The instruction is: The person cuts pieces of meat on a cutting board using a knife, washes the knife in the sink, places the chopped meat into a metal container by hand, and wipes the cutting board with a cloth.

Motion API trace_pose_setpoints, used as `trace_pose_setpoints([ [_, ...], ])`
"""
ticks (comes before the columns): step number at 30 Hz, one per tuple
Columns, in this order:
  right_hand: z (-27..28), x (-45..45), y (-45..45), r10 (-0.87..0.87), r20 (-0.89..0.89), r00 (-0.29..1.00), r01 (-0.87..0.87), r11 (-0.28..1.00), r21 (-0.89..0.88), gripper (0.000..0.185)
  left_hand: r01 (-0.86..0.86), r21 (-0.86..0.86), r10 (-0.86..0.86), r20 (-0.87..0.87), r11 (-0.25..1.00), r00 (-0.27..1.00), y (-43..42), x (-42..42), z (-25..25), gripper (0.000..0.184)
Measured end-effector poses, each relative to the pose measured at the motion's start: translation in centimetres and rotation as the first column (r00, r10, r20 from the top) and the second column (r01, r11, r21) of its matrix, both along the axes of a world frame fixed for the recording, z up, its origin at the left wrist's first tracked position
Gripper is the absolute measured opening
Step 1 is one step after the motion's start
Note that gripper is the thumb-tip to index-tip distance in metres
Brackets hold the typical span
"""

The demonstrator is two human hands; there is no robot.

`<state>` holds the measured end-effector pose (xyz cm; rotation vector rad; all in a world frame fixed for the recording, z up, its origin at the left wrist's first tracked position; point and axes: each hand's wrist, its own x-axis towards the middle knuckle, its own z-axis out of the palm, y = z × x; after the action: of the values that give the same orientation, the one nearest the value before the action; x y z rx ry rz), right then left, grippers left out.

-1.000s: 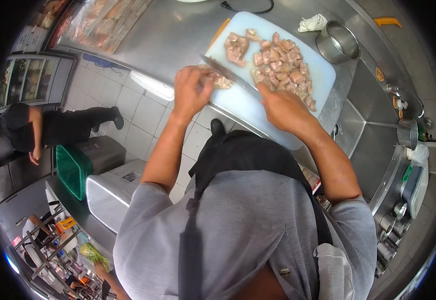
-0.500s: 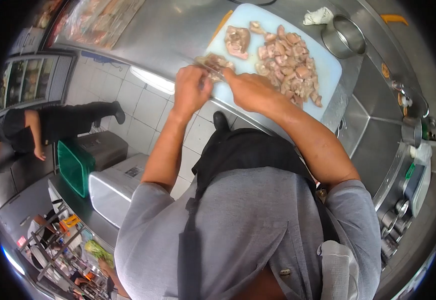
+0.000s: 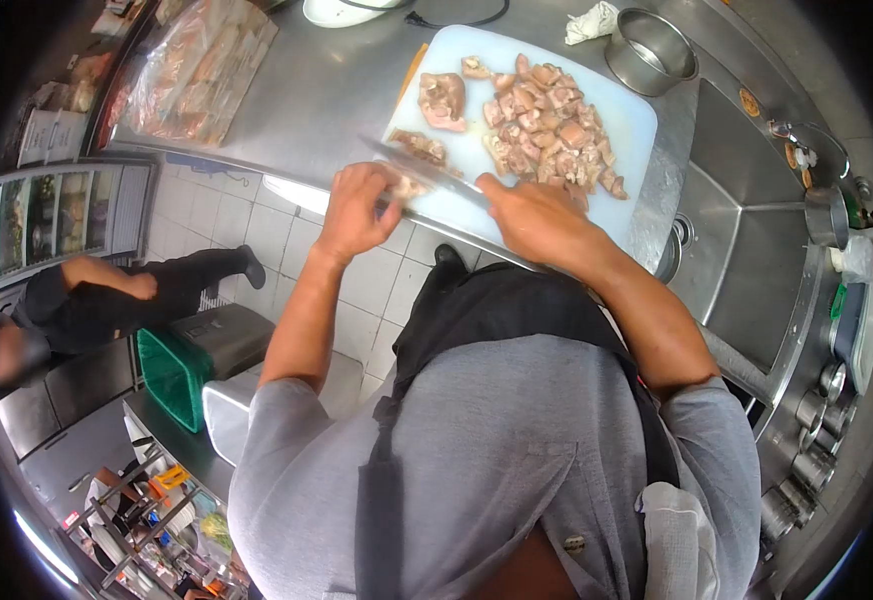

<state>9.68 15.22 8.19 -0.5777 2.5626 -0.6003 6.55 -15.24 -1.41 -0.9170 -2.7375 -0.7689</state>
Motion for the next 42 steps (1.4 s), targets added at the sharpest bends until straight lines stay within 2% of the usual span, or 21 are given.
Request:
trace_pose_setpoints([
  [3, 0.8, 0.7, 2.2, -0.157, -0.014, 0.988, 0.155, 0.984, -0.092, 0.028, 0.003, -0.052, -0.011, -0.147, 0.999, 0.989, 0.8, -0.5, 0.4, 0.043],
  [6, 0.6, 1.1, 4.2, -0.278, -0.074, 0.958, 0.265, 0.953, -0.149, 0.027, 0.115, -0.076, -0.133, -0.306, 0.99, 0.943, 3.3, -3.2, 2.6, 0.051],
  [9, 0.9, 1.3, 5.5, -0.277, -0.139, 0.951, 0.265, 0.959, -0.1, 0.028, 0.319, -0.154, -0.339, -0.129, 0.935, 0.932, 4.2, -6.3, 0.9, 0.053],
  [11, 1.0, 2.0, 6.2, -0.251, -0.149, 0.956, 0.25, 0.968, -0.026, 0.03, 0.196, -0.178, -0.211, -0.07, 0.964, 0.975, 4.2, -6.1, 0.8, 0.048],
  [13, 1.4, 3.0, 6.3, -0.239, -0.074, 0.968, 0.24, 0.971, 0.014, 0.031, 0.026, -0.155, -0.034, -0.051, 0.988, 0.998, 4.5, -4.9, 0.4, 0.046],
  [16, 1.1, 4.1, 5.9, -0.241, -0.049, 0.969, 0.243, 0.97, 0.03, 0.031, -0.195, 0.017, 0.194, -0.209, 0.981, 0.958, 6.1, -2.7, -0.3, 0.036],
  [19, 0.0, 4.3, 4.7, -0.201, -0.063, 0.977, 0.205, 0.977, 0.059, 0.029, -0.337, 0.017, 0.337, -0.1, 0.941, 0.936, 7.0, -1.6, -0.9, 0.04],
  [22, -1.5, 3.9, 3.1, -0.156, -0.057, 0.986, 0.16, 0.985, 0.063, 0.032, -0.352, 0.024, 0.352, -0.114, 0.936, 0.929, 6.4, -0.5, -1.2, 0.05],
  [25, -2.0, 2.7, 1.9, -0.18, -0.074, 0.981, 0.184, 0.982, 0.043, 0.031, -0.309, 0.152, 0.339, -0.255, 0.939, 0.905, 7.3, -0.3, -1.7, 0.054],
  [28, -2.9, 2.4, 2.9, -0.168, -0.176, 0.97, 0.172, 0.985, 0.005, 0.027, -0.402, 0.156, 0.431, -0.285, 0.902, 0.856, 10.2, -0.8, -2.3, 0.058],
  [31, -2.5, 2.4, 3.2, -0.191, -0.151, 0.97, 0.193, 0.981, -0.001, 0.027, -0.504, 0.32, 0.569, -0.156, 0.802, 0.807, 13.2, -1.3, -3.3, 0.061],
  [32, -2.6, 2.4, 3.3, -0.191, -0.169, 0.967, 0.193, 0.981, -0.002, 0.026, -0.505, 0.381, 0.568, -0.066, 0.774, 0.82, 13.6, -1.1, -3.4, 0.06],
  [35, -2.8, 2.2, 3.6, -0.196, -0.199, 0.96, 0.198, 0.98, -0.015, 0.027, -0.467, 0.245, 0.5, -0.091, 0.849, 0.861, 11.6, 0.1, -1.1, 0.065],
  [38, -2.0, 2.7, 3.7, -0.221, -0.163, 0.962, 0.219, 0.975, -0.027, 0.032, -0.175, 0.026, 0.176, -0.016, 0.984, 0.984, 7.0, 0.3, 0.3, 0.07],
  [41, -1.6, 2.6, 3.4, -0.207, -0.165, 0.964, 0.208, 0.978, -0.012, 0.032, -0.107, 0.062, 0.105, 0.039, 0.992, 0.994, 6.3, -0.1, 0.2, 0.068],
  [42, -2.0, 2.6, 3.3, -0.203, -0.192, 0.96, 0.204, 0.979, -0.015, 0.032, -0.153, 0.062, 0.152, 0.023, 0.986, 0.988, 6.6, -0.1, 0.2, 0.066],
])
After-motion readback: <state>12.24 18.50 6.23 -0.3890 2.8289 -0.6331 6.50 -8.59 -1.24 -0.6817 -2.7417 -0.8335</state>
